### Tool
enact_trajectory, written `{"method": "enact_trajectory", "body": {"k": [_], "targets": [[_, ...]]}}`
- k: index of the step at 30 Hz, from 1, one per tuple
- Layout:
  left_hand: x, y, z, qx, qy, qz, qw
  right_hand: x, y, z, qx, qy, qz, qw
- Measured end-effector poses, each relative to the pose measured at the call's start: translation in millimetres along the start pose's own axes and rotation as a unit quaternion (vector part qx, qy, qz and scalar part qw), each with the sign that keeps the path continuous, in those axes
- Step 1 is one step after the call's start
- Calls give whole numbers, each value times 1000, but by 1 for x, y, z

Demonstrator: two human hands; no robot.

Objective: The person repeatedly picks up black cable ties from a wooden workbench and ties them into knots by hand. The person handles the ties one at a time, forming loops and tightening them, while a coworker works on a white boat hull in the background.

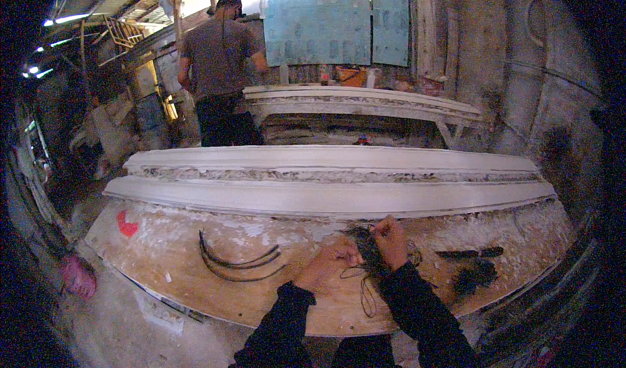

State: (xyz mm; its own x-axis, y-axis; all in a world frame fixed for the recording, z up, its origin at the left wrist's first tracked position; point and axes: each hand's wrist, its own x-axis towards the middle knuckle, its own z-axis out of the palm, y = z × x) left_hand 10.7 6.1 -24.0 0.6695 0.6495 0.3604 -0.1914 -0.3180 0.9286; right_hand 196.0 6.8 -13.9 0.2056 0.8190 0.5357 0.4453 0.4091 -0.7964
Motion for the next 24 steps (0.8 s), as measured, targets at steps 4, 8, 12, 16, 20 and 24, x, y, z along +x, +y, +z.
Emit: {"method": "enact_trajectory", "body": {"k": [4, 8, 12, 16, 20, 24], "targets": [[0, 28, 21, -100, -26, -56, 993, 2, -5, -7, -15, 14, 4, 1000], [-5, 43, 16, 115, 54, -84, 988, 1, -6, -4, -37, 18, 0, 999], [4, 23, 2, 157, 221, 47, 961, 3, -1, -1, 47, 19, -14, 999], [0, 5, -17, 163, 369, -89, 911, -4, -14, -2, -46, -55, -23, 997], [-4, 1, -28, 68, 500, -60, 861, -15, -43, 0, 35, -230, -40, 972], [-5, 1, -32, 157, 520, -85, 835, -31, -60, 6, 163, -339, 28, 926]]}}
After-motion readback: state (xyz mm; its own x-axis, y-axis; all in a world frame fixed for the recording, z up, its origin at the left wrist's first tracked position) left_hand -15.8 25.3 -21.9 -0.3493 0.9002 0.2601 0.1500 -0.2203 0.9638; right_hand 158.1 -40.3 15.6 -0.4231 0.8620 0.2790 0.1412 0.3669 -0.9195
